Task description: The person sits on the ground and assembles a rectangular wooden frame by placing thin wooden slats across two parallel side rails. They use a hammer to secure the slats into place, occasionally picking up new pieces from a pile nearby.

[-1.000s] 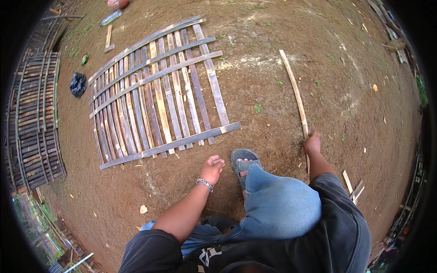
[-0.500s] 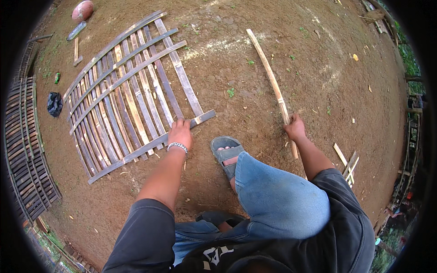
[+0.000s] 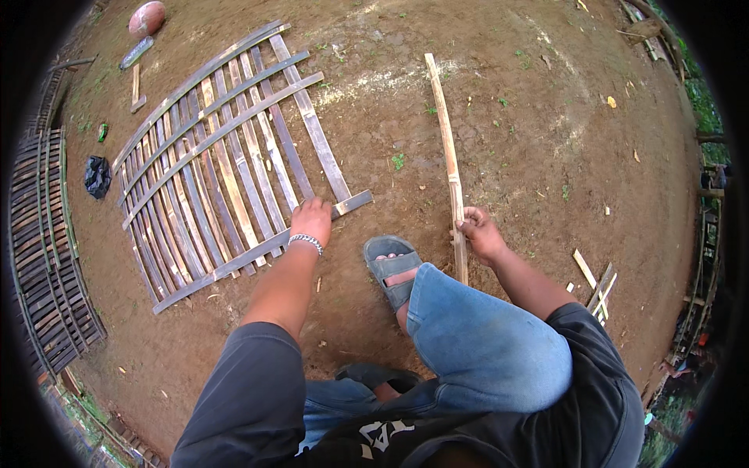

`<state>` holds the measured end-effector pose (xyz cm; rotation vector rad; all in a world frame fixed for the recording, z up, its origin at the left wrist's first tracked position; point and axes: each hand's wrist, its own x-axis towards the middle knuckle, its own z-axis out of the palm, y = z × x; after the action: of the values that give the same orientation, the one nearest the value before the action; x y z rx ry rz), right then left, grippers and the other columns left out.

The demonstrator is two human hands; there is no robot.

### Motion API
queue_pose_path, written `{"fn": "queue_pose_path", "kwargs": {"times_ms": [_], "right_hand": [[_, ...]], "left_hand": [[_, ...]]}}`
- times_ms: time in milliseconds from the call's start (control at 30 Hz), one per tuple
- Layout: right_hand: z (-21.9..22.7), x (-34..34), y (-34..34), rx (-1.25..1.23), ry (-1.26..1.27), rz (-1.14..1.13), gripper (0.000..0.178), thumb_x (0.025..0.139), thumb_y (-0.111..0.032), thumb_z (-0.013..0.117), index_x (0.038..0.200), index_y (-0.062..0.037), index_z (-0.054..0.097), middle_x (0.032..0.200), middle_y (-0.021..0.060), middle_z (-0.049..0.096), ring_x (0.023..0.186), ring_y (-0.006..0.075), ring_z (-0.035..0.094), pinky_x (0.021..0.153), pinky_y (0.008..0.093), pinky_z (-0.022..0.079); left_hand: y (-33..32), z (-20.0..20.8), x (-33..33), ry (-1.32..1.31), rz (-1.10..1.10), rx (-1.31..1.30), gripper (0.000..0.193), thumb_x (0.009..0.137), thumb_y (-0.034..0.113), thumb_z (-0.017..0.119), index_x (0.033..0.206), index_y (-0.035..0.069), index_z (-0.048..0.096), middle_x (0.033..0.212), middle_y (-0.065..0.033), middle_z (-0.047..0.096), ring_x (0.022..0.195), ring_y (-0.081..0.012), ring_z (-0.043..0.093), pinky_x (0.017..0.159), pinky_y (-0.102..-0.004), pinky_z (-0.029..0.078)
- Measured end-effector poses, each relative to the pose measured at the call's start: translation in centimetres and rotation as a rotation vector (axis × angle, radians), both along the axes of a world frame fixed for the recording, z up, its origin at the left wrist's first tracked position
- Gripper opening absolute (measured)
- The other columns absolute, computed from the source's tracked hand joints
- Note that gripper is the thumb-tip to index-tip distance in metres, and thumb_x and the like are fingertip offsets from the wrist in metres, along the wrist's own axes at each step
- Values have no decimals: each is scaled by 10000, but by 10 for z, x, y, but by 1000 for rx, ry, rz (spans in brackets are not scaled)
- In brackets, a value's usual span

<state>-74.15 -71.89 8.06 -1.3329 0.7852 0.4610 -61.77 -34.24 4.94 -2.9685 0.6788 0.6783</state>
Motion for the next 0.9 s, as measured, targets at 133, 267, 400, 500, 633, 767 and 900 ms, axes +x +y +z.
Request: {"fn": "queue_pose_path", "kwargs": {"times_ms": [133,267,400,500,633,767,900], "right_hand": [[10,6,17,56,67,-30,315,976,-41,590,1271,-70,482,1028,63,657,888,183,685,722,347,589],[-3,1,15,111,44,-18,330,964,-44,599,1270,-102,490,1052,44,661,902,170,675,735,337,563],[-8,2,15,131,66,4,342,950,-62,617,1261,-138,496,1064,12,657,938,148,652,750,322,518],[-7,2,17,129,60,30,351,944,-66,623,1261,-150,496,1071,0,653,965,140,640,767,322,503],[-11,1,20,160,47,20,387,948,-22,597,1298,-140,481,1084,15,648,1000,168,661,784,344,525],[-8,0,21,161,66,28,426,945,1,585,1332,-129,465,1100,39,654,1001,191,676,774,351,540],[-25,-6,16,19,62,108,480,932,-29,621,1372,-120,452,1086,80,670,1004,210,671,771,366,536]], "left_hand": [[6,3,-2,-22,8,-49,301,851,191,710,1128,100,633,1187,-115,610,1195,-283,575,971,-448,473],[3,11,-2,-21,9,-67,322,847,197,719,1145,106,637,1179,-116,612,1192,-287,577,973,-451,471],[0,12,-2,-5,16,-28,326,846,204,724,1146,108,643,1175,-116,614,1193,-285,576,974,-460,470],[1,11,-3,-6,28,-19,324,844,205,725,1141,106,645,1174,-115,614,1194,-284,576,974,-464,470],[3,17,-4,-15,44,-33,334,841,200,726,1149,102,644,1171,-116,614,1196,-284,574,975,-466,470],[6,26,-1,-13,43,-61,353,833,185,722,1169,96,656,1168,-116,619,1192,-290,574,976,-458,472],[-1,47,0,5,42,-107,372,819,183,724,1174,85,672,1136,-131,634,1126,-324,606,955,-465,488]]}}
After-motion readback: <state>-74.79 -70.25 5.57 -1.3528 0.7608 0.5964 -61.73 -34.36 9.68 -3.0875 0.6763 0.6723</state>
